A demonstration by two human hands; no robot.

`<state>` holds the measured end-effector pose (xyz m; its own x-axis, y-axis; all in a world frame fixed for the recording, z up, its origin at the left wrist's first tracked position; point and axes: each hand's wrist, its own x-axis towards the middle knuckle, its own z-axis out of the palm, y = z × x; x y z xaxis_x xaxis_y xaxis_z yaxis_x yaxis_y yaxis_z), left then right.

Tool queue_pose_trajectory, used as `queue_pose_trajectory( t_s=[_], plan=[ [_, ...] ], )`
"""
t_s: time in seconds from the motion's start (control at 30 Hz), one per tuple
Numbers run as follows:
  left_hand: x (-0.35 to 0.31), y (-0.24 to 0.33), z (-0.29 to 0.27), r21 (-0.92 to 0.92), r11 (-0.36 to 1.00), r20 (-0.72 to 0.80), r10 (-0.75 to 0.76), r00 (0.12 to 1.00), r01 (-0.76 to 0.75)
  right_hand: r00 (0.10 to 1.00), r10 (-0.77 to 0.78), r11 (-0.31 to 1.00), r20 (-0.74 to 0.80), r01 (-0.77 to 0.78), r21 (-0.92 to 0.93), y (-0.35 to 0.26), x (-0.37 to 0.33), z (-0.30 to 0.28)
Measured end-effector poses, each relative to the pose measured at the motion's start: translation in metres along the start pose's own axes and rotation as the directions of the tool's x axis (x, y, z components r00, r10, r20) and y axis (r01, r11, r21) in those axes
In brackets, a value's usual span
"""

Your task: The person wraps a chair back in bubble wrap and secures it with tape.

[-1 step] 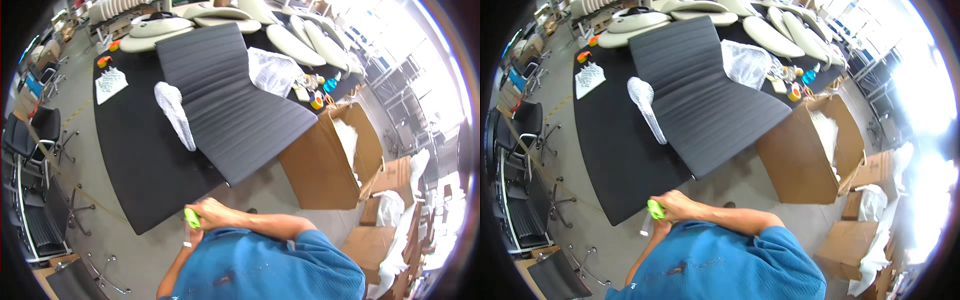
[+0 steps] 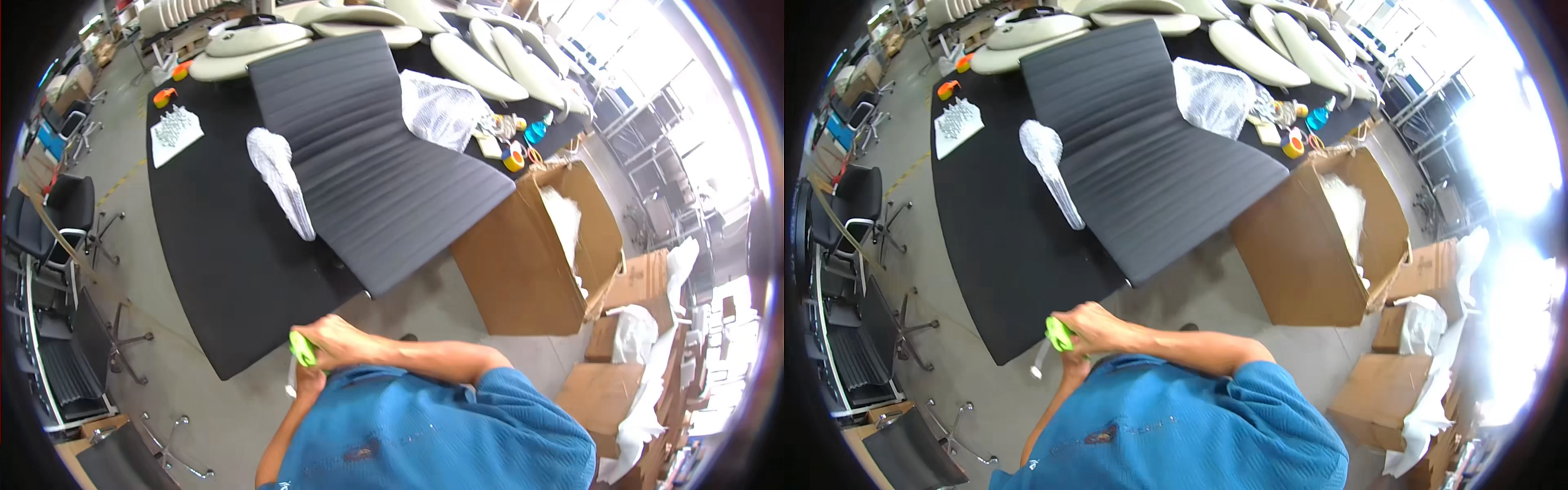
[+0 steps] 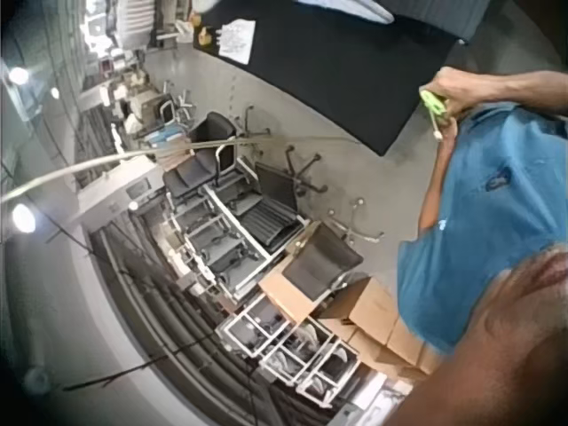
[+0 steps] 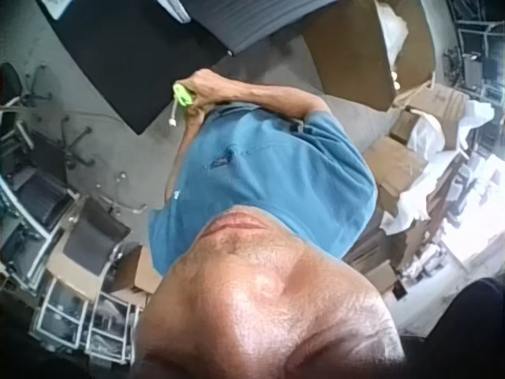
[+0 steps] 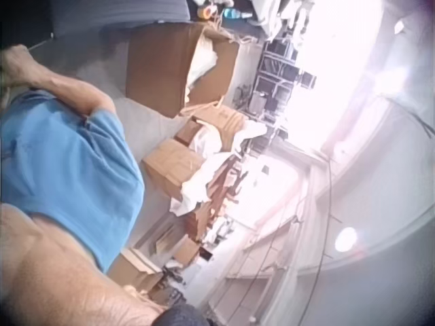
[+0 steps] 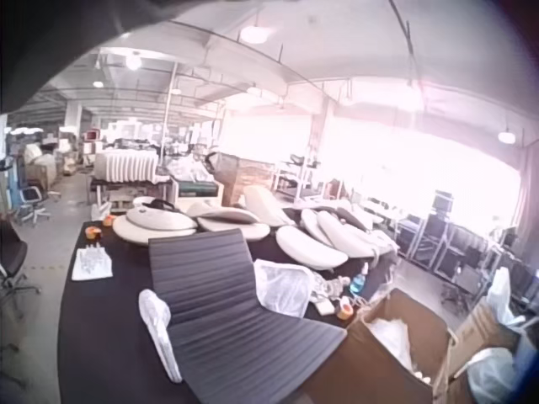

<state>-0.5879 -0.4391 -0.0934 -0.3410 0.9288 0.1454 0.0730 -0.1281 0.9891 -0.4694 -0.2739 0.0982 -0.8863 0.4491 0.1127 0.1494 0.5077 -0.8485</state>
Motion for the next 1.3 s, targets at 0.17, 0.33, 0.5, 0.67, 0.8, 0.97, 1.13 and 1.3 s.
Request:
queue_pose_trajectory(
  t_s=[0.17, 0.33, 0.5, 0.67, 0.8, 0.97, 1.13, 1.3],
  plan=[
    [0.022, 0.07, -0.008, 0.166, 0.959, -0.041, -0.227, 0.973, 0.231, 0.991, 0.127, 0.948, -0.043, -0.108, 0.299, -0.023, 0.02, -0.014],
    [0.018, 0.03, -0.014, 0.316, 0.949, -0.179, 0.056, 0.982, 0.004, 0.981, 0.188, 0.879, 0.049, -0.19, 0.438, -0.012, 0.01, 0.005],
    [0.063, -0.007, -0.043, -0.004, 0.932, -0.345, -0.343, 0.874, 0.364, 0.956, 0.293, 0.861, 0.034, -0.279, 0.426, 0.038, -0.027, 0.024],
    [0.105, -0.091, -0.158, 0.3, 0.852, -0.581, -0.195, 0.791, 0.43, 0.883, 0.454, 0.788, 0.119, -0.46, 0.409, 0.062, -0.091, 0.02],
    [0.16, -0.08, -0.217, 0.659, 0.655, -0.53, 0.055, 0.846, 0.37, 0.761, 0.648, 0.698, -0.029, -0.579, 0.421, 0.078, -0.16, 0.008],
    [0.197, -0.065, -0.235, 0.826, 0.347, -0.472, 0.0, 0.881, 0.443, 0.517, 0.827, 0.55, -0.222, -0.662, 0.509, 0.103, -0.243, 0.019],
    [0.188, -0.063, -0.207, 0.915, 0.013, -0.4, -0.101, 0.911, 0.403, 0.391, 0.893, 0.449, -0.224, -0.721, 0.528, 0.111, -0.321, 0.039],
    [0.175, -0.057, -0.182, 0.897, -0.266, -0.377, -0.047, 0.925, 0.352, 0.259, 0.919, 0.394, -0.297, -0.606, 0.691, 0.124, -0.394, 0.058]
  ],
)
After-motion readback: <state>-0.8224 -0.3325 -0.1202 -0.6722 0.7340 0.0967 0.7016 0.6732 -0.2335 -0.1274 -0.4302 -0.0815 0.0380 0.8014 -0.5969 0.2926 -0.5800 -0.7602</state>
